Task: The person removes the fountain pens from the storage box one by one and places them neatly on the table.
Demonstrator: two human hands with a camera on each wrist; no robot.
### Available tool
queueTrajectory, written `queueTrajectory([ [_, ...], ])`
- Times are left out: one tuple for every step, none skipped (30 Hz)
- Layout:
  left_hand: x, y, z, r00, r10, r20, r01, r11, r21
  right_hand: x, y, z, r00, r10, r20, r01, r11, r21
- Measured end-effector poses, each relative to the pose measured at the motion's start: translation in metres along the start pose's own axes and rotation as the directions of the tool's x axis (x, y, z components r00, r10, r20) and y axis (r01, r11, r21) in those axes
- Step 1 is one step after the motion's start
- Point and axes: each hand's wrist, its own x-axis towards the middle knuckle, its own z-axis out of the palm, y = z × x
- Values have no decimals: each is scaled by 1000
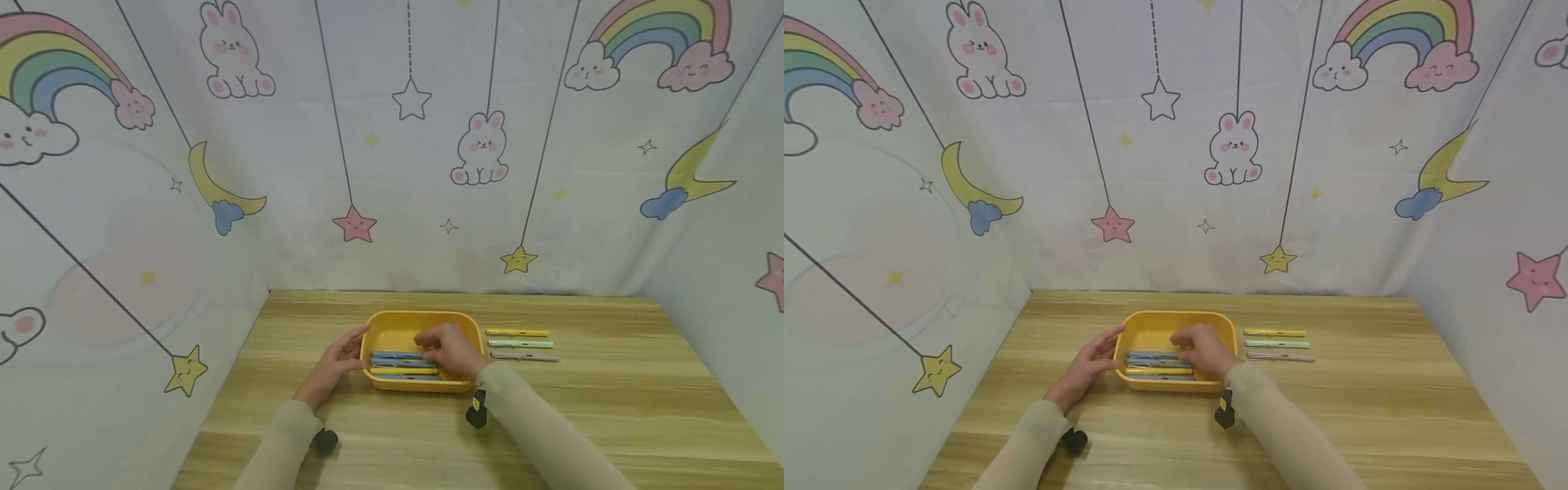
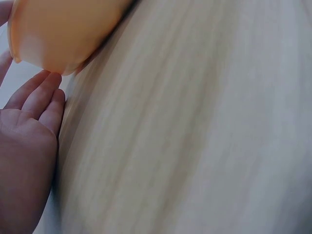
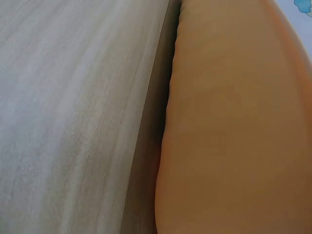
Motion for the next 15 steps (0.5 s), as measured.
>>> queueTrajectory([
  [0,0,0,1000,1,1,-1,1000,-2,0,0,0,1000,-3,2,3,1000,-5],
  [0,0,0,1000,3,2,-3,1000,-3,1,0,0,1000,-5,3,5,1000,-15],
  [0,0,0,1000,2,2,-2,1000,-4,1,1,0,1000,-7,4,7,1000,-25],
  [0,0,-1,1000,3,4,-3,1000,-5,1,1,0,1000,-7,5,7,999,-34],
  [1,0,-1,1000,3,4,-3,1000,-6,2,2,1,1000,-9,6,10,999,-44],
  [1,0,-1,1000,3,5,-3,1000,-3,2,2,1,1000,-14,5,14,999,-50],
  [1,-1,-1,1000,3,5,-3,1000,-3,2,2,1,1000,-14,6,14,999,-52],
  [1,-1,-1,1000,3,5,-3,1000,-2,3,3,2,1000,-13,8,13,998,-57],
  [1,-1,-1,1000,2,5,-2,1000,-1,3,3,2,1000,-11,9,11,998,-58],
  [1,-1,-1,1000,2,5,-2,1000,-1,3,3,2,1000,-10,10,10,998,-58],
  [1,-1,-1,1000,2,5,-2,1000,-1,3,3,3,1000,-11,11,12,998,-60],
  [1,-1,-1,1000,2,7,-2,1000,1,3,3,3,1000,-10,12,11,998,-64],
  [1,-1,-1,1000,2,7,-2,1000,-2,3,2,3,1000,-10,15,11,998,-69],
  [1,-1,-1,1000,2,8,-2,1000,-4,3,2,4,1000,-10,17,12,997,-76],
  [1,-2,-1,1000,1,8,-1,1000,-6,3,2,4,1000,-15,18,16,997,-78],
])
